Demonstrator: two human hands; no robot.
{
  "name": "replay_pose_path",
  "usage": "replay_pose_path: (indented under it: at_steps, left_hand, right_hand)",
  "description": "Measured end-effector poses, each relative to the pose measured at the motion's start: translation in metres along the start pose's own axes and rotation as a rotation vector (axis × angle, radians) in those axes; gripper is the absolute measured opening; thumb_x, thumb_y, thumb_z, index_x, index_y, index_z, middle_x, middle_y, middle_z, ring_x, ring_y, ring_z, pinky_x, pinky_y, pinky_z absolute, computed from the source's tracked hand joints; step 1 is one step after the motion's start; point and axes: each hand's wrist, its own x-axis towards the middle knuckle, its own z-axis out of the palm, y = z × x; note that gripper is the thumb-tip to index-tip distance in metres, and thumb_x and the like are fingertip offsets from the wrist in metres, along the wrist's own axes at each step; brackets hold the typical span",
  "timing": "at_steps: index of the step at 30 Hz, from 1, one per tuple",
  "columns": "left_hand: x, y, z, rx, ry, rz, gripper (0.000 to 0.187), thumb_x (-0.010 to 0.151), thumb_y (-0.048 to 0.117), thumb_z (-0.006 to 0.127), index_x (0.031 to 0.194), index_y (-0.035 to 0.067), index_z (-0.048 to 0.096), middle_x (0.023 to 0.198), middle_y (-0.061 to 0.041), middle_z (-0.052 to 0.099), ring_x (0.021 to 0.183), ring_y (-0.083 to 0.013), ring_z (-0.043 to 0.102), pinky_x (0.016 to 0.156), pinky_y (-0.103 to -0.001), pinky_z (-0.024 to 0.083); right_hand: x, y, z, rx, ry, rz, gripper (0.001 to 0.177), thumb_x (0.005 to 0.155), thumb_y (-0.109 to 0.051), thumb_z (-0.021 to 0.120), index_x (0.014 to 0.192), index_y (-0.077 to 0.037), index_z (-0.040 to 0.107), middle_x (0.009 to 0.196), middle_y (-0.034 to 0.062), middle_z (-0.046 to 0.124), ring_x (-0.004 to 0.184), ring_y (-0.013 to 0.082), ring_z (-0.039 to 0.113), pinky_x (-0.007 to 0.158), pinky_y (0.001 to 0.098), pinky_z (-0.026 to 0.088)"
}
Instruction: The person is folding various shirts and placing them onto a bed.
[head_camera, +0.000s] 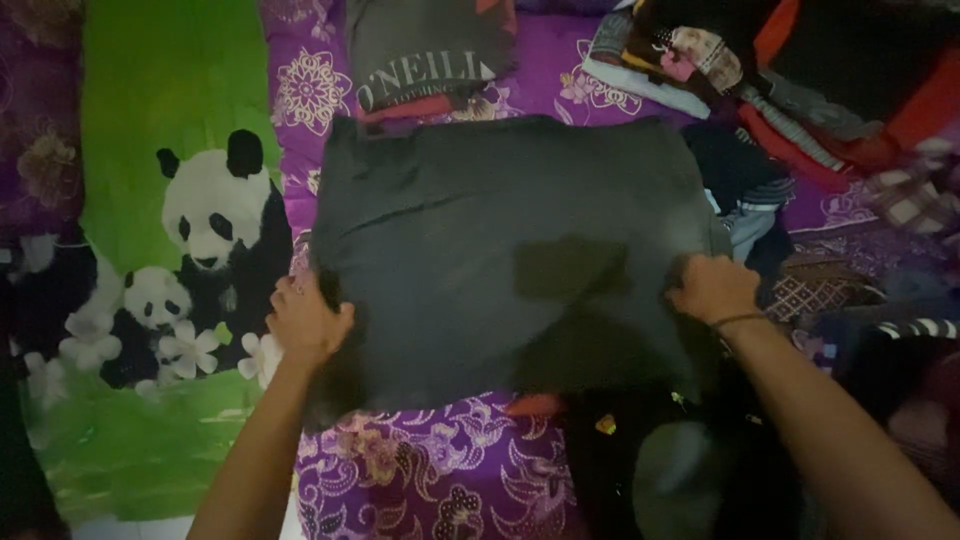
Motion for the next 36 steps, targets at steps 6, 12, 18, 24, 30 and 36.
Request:
replay_pose_path:
  at_steps: [6,12,18,24,30,36]
  left_hand:
    - [0.044,0.048,-0.008,0.094,0.095,0.164,0.082,0.083,0.044,0.071,0.155,0.021,0.040,0.160,-0.026,0.032,0.151,-0.0435,0.028,0.117,-0.058,0.035]
    - [0.078,0.042,0.028,0.293,-0.251,0.333,0.082,0.096,0.055,0.055,0.161,0.021,0.020,0.170,-0.013,0.009,0.157,-0.0352,0.010,0.122,-0.056,0.020]
    - [0.101,0.057,0.014,0.334,-0.298,0.249,0.065,0.099,0.049,0.048,0.155,0.018,0.036,0.161,-0.013,0.036,0.144,-0.0365,0.040,0.118,-0.060,0.025]
    - [0.157,0.103,-0.010,0.379,-0.362,0.156,0.047,0.103,0.048,0.052,0.118,0.011,0.077,0.119,-0.017,0.074,0.114,-0.0377,0.072,0.105,-0.051,0.052]
    - [0.208,0.121,-0.008,0.251,-0.106,0.249,0.058,0.093,0.037,0.061,0.143,0.009,0.050,0.144,-0.023,0.050,0.136,-0.0413,0.048,0.106,-0.058,0.042]
    - [0.255,0.122,0.002,0.178,-0.066,0.344,0.082,0.082,0.018,0.071,0.155,0.011,0.035,0.164,-0.016,0.024,0.148,-0.0424,0.027,0.110,-0.061,0.035]
  right_hand:
    - [0.049,-0.021,-0.024,-0.031,0.323,-0.279,0.063,0.086,-0.045,0.072,0.140,-0.015,0.062,0.148,0.0202,0.055,0.144,0.0399,0.049,0.115,0.0489,0.047]
    - [0.093,-0.019,-0.014,-0.320,-0.011,-0.169,0.091,0.095,-0.070,0.043,0.163,-0.017,0.014,0.170,0.0163,0.007,0.156,0.0381,0.003,0.123,0.0508,0.009]
    - [0.134,0.017,0.036,-0.309,-0.061,-0.072,0.106,0.085,-0.085,0.028,0.162,-0.014,0.013,0.171,0.0084,0.002,0.155,0.0336,0.004,0.118,0.0615,0.010]
    - [0.122,-0.042,-0.041,-0.401,0.068,-0.112,0.096,0.093,-0.091,0.036,0.111,-0.012,0.086,0.136,0.0218,0.069,0.130,0.0359,0.058,0.114,0.0562,0.034]
    - [0.193,-0.024,-0.038,-0.068,0.315,-0.193,0.057,0.089,-0.052,0.066,0.125,-0.008,0.074,0.125,0.0244,0.068,0.116,0.0410,0.060,0.095,0.0554,0.048]
    - [0.247,-0.020,-0.035,-0.024,0.356,-0.217,0.059,0.089,-0.034,0.071,0.141,-0.009,0.062,0.140,0.0202,0.061,0.128,0.0429,0.051,0.102,0.0530,0.046]
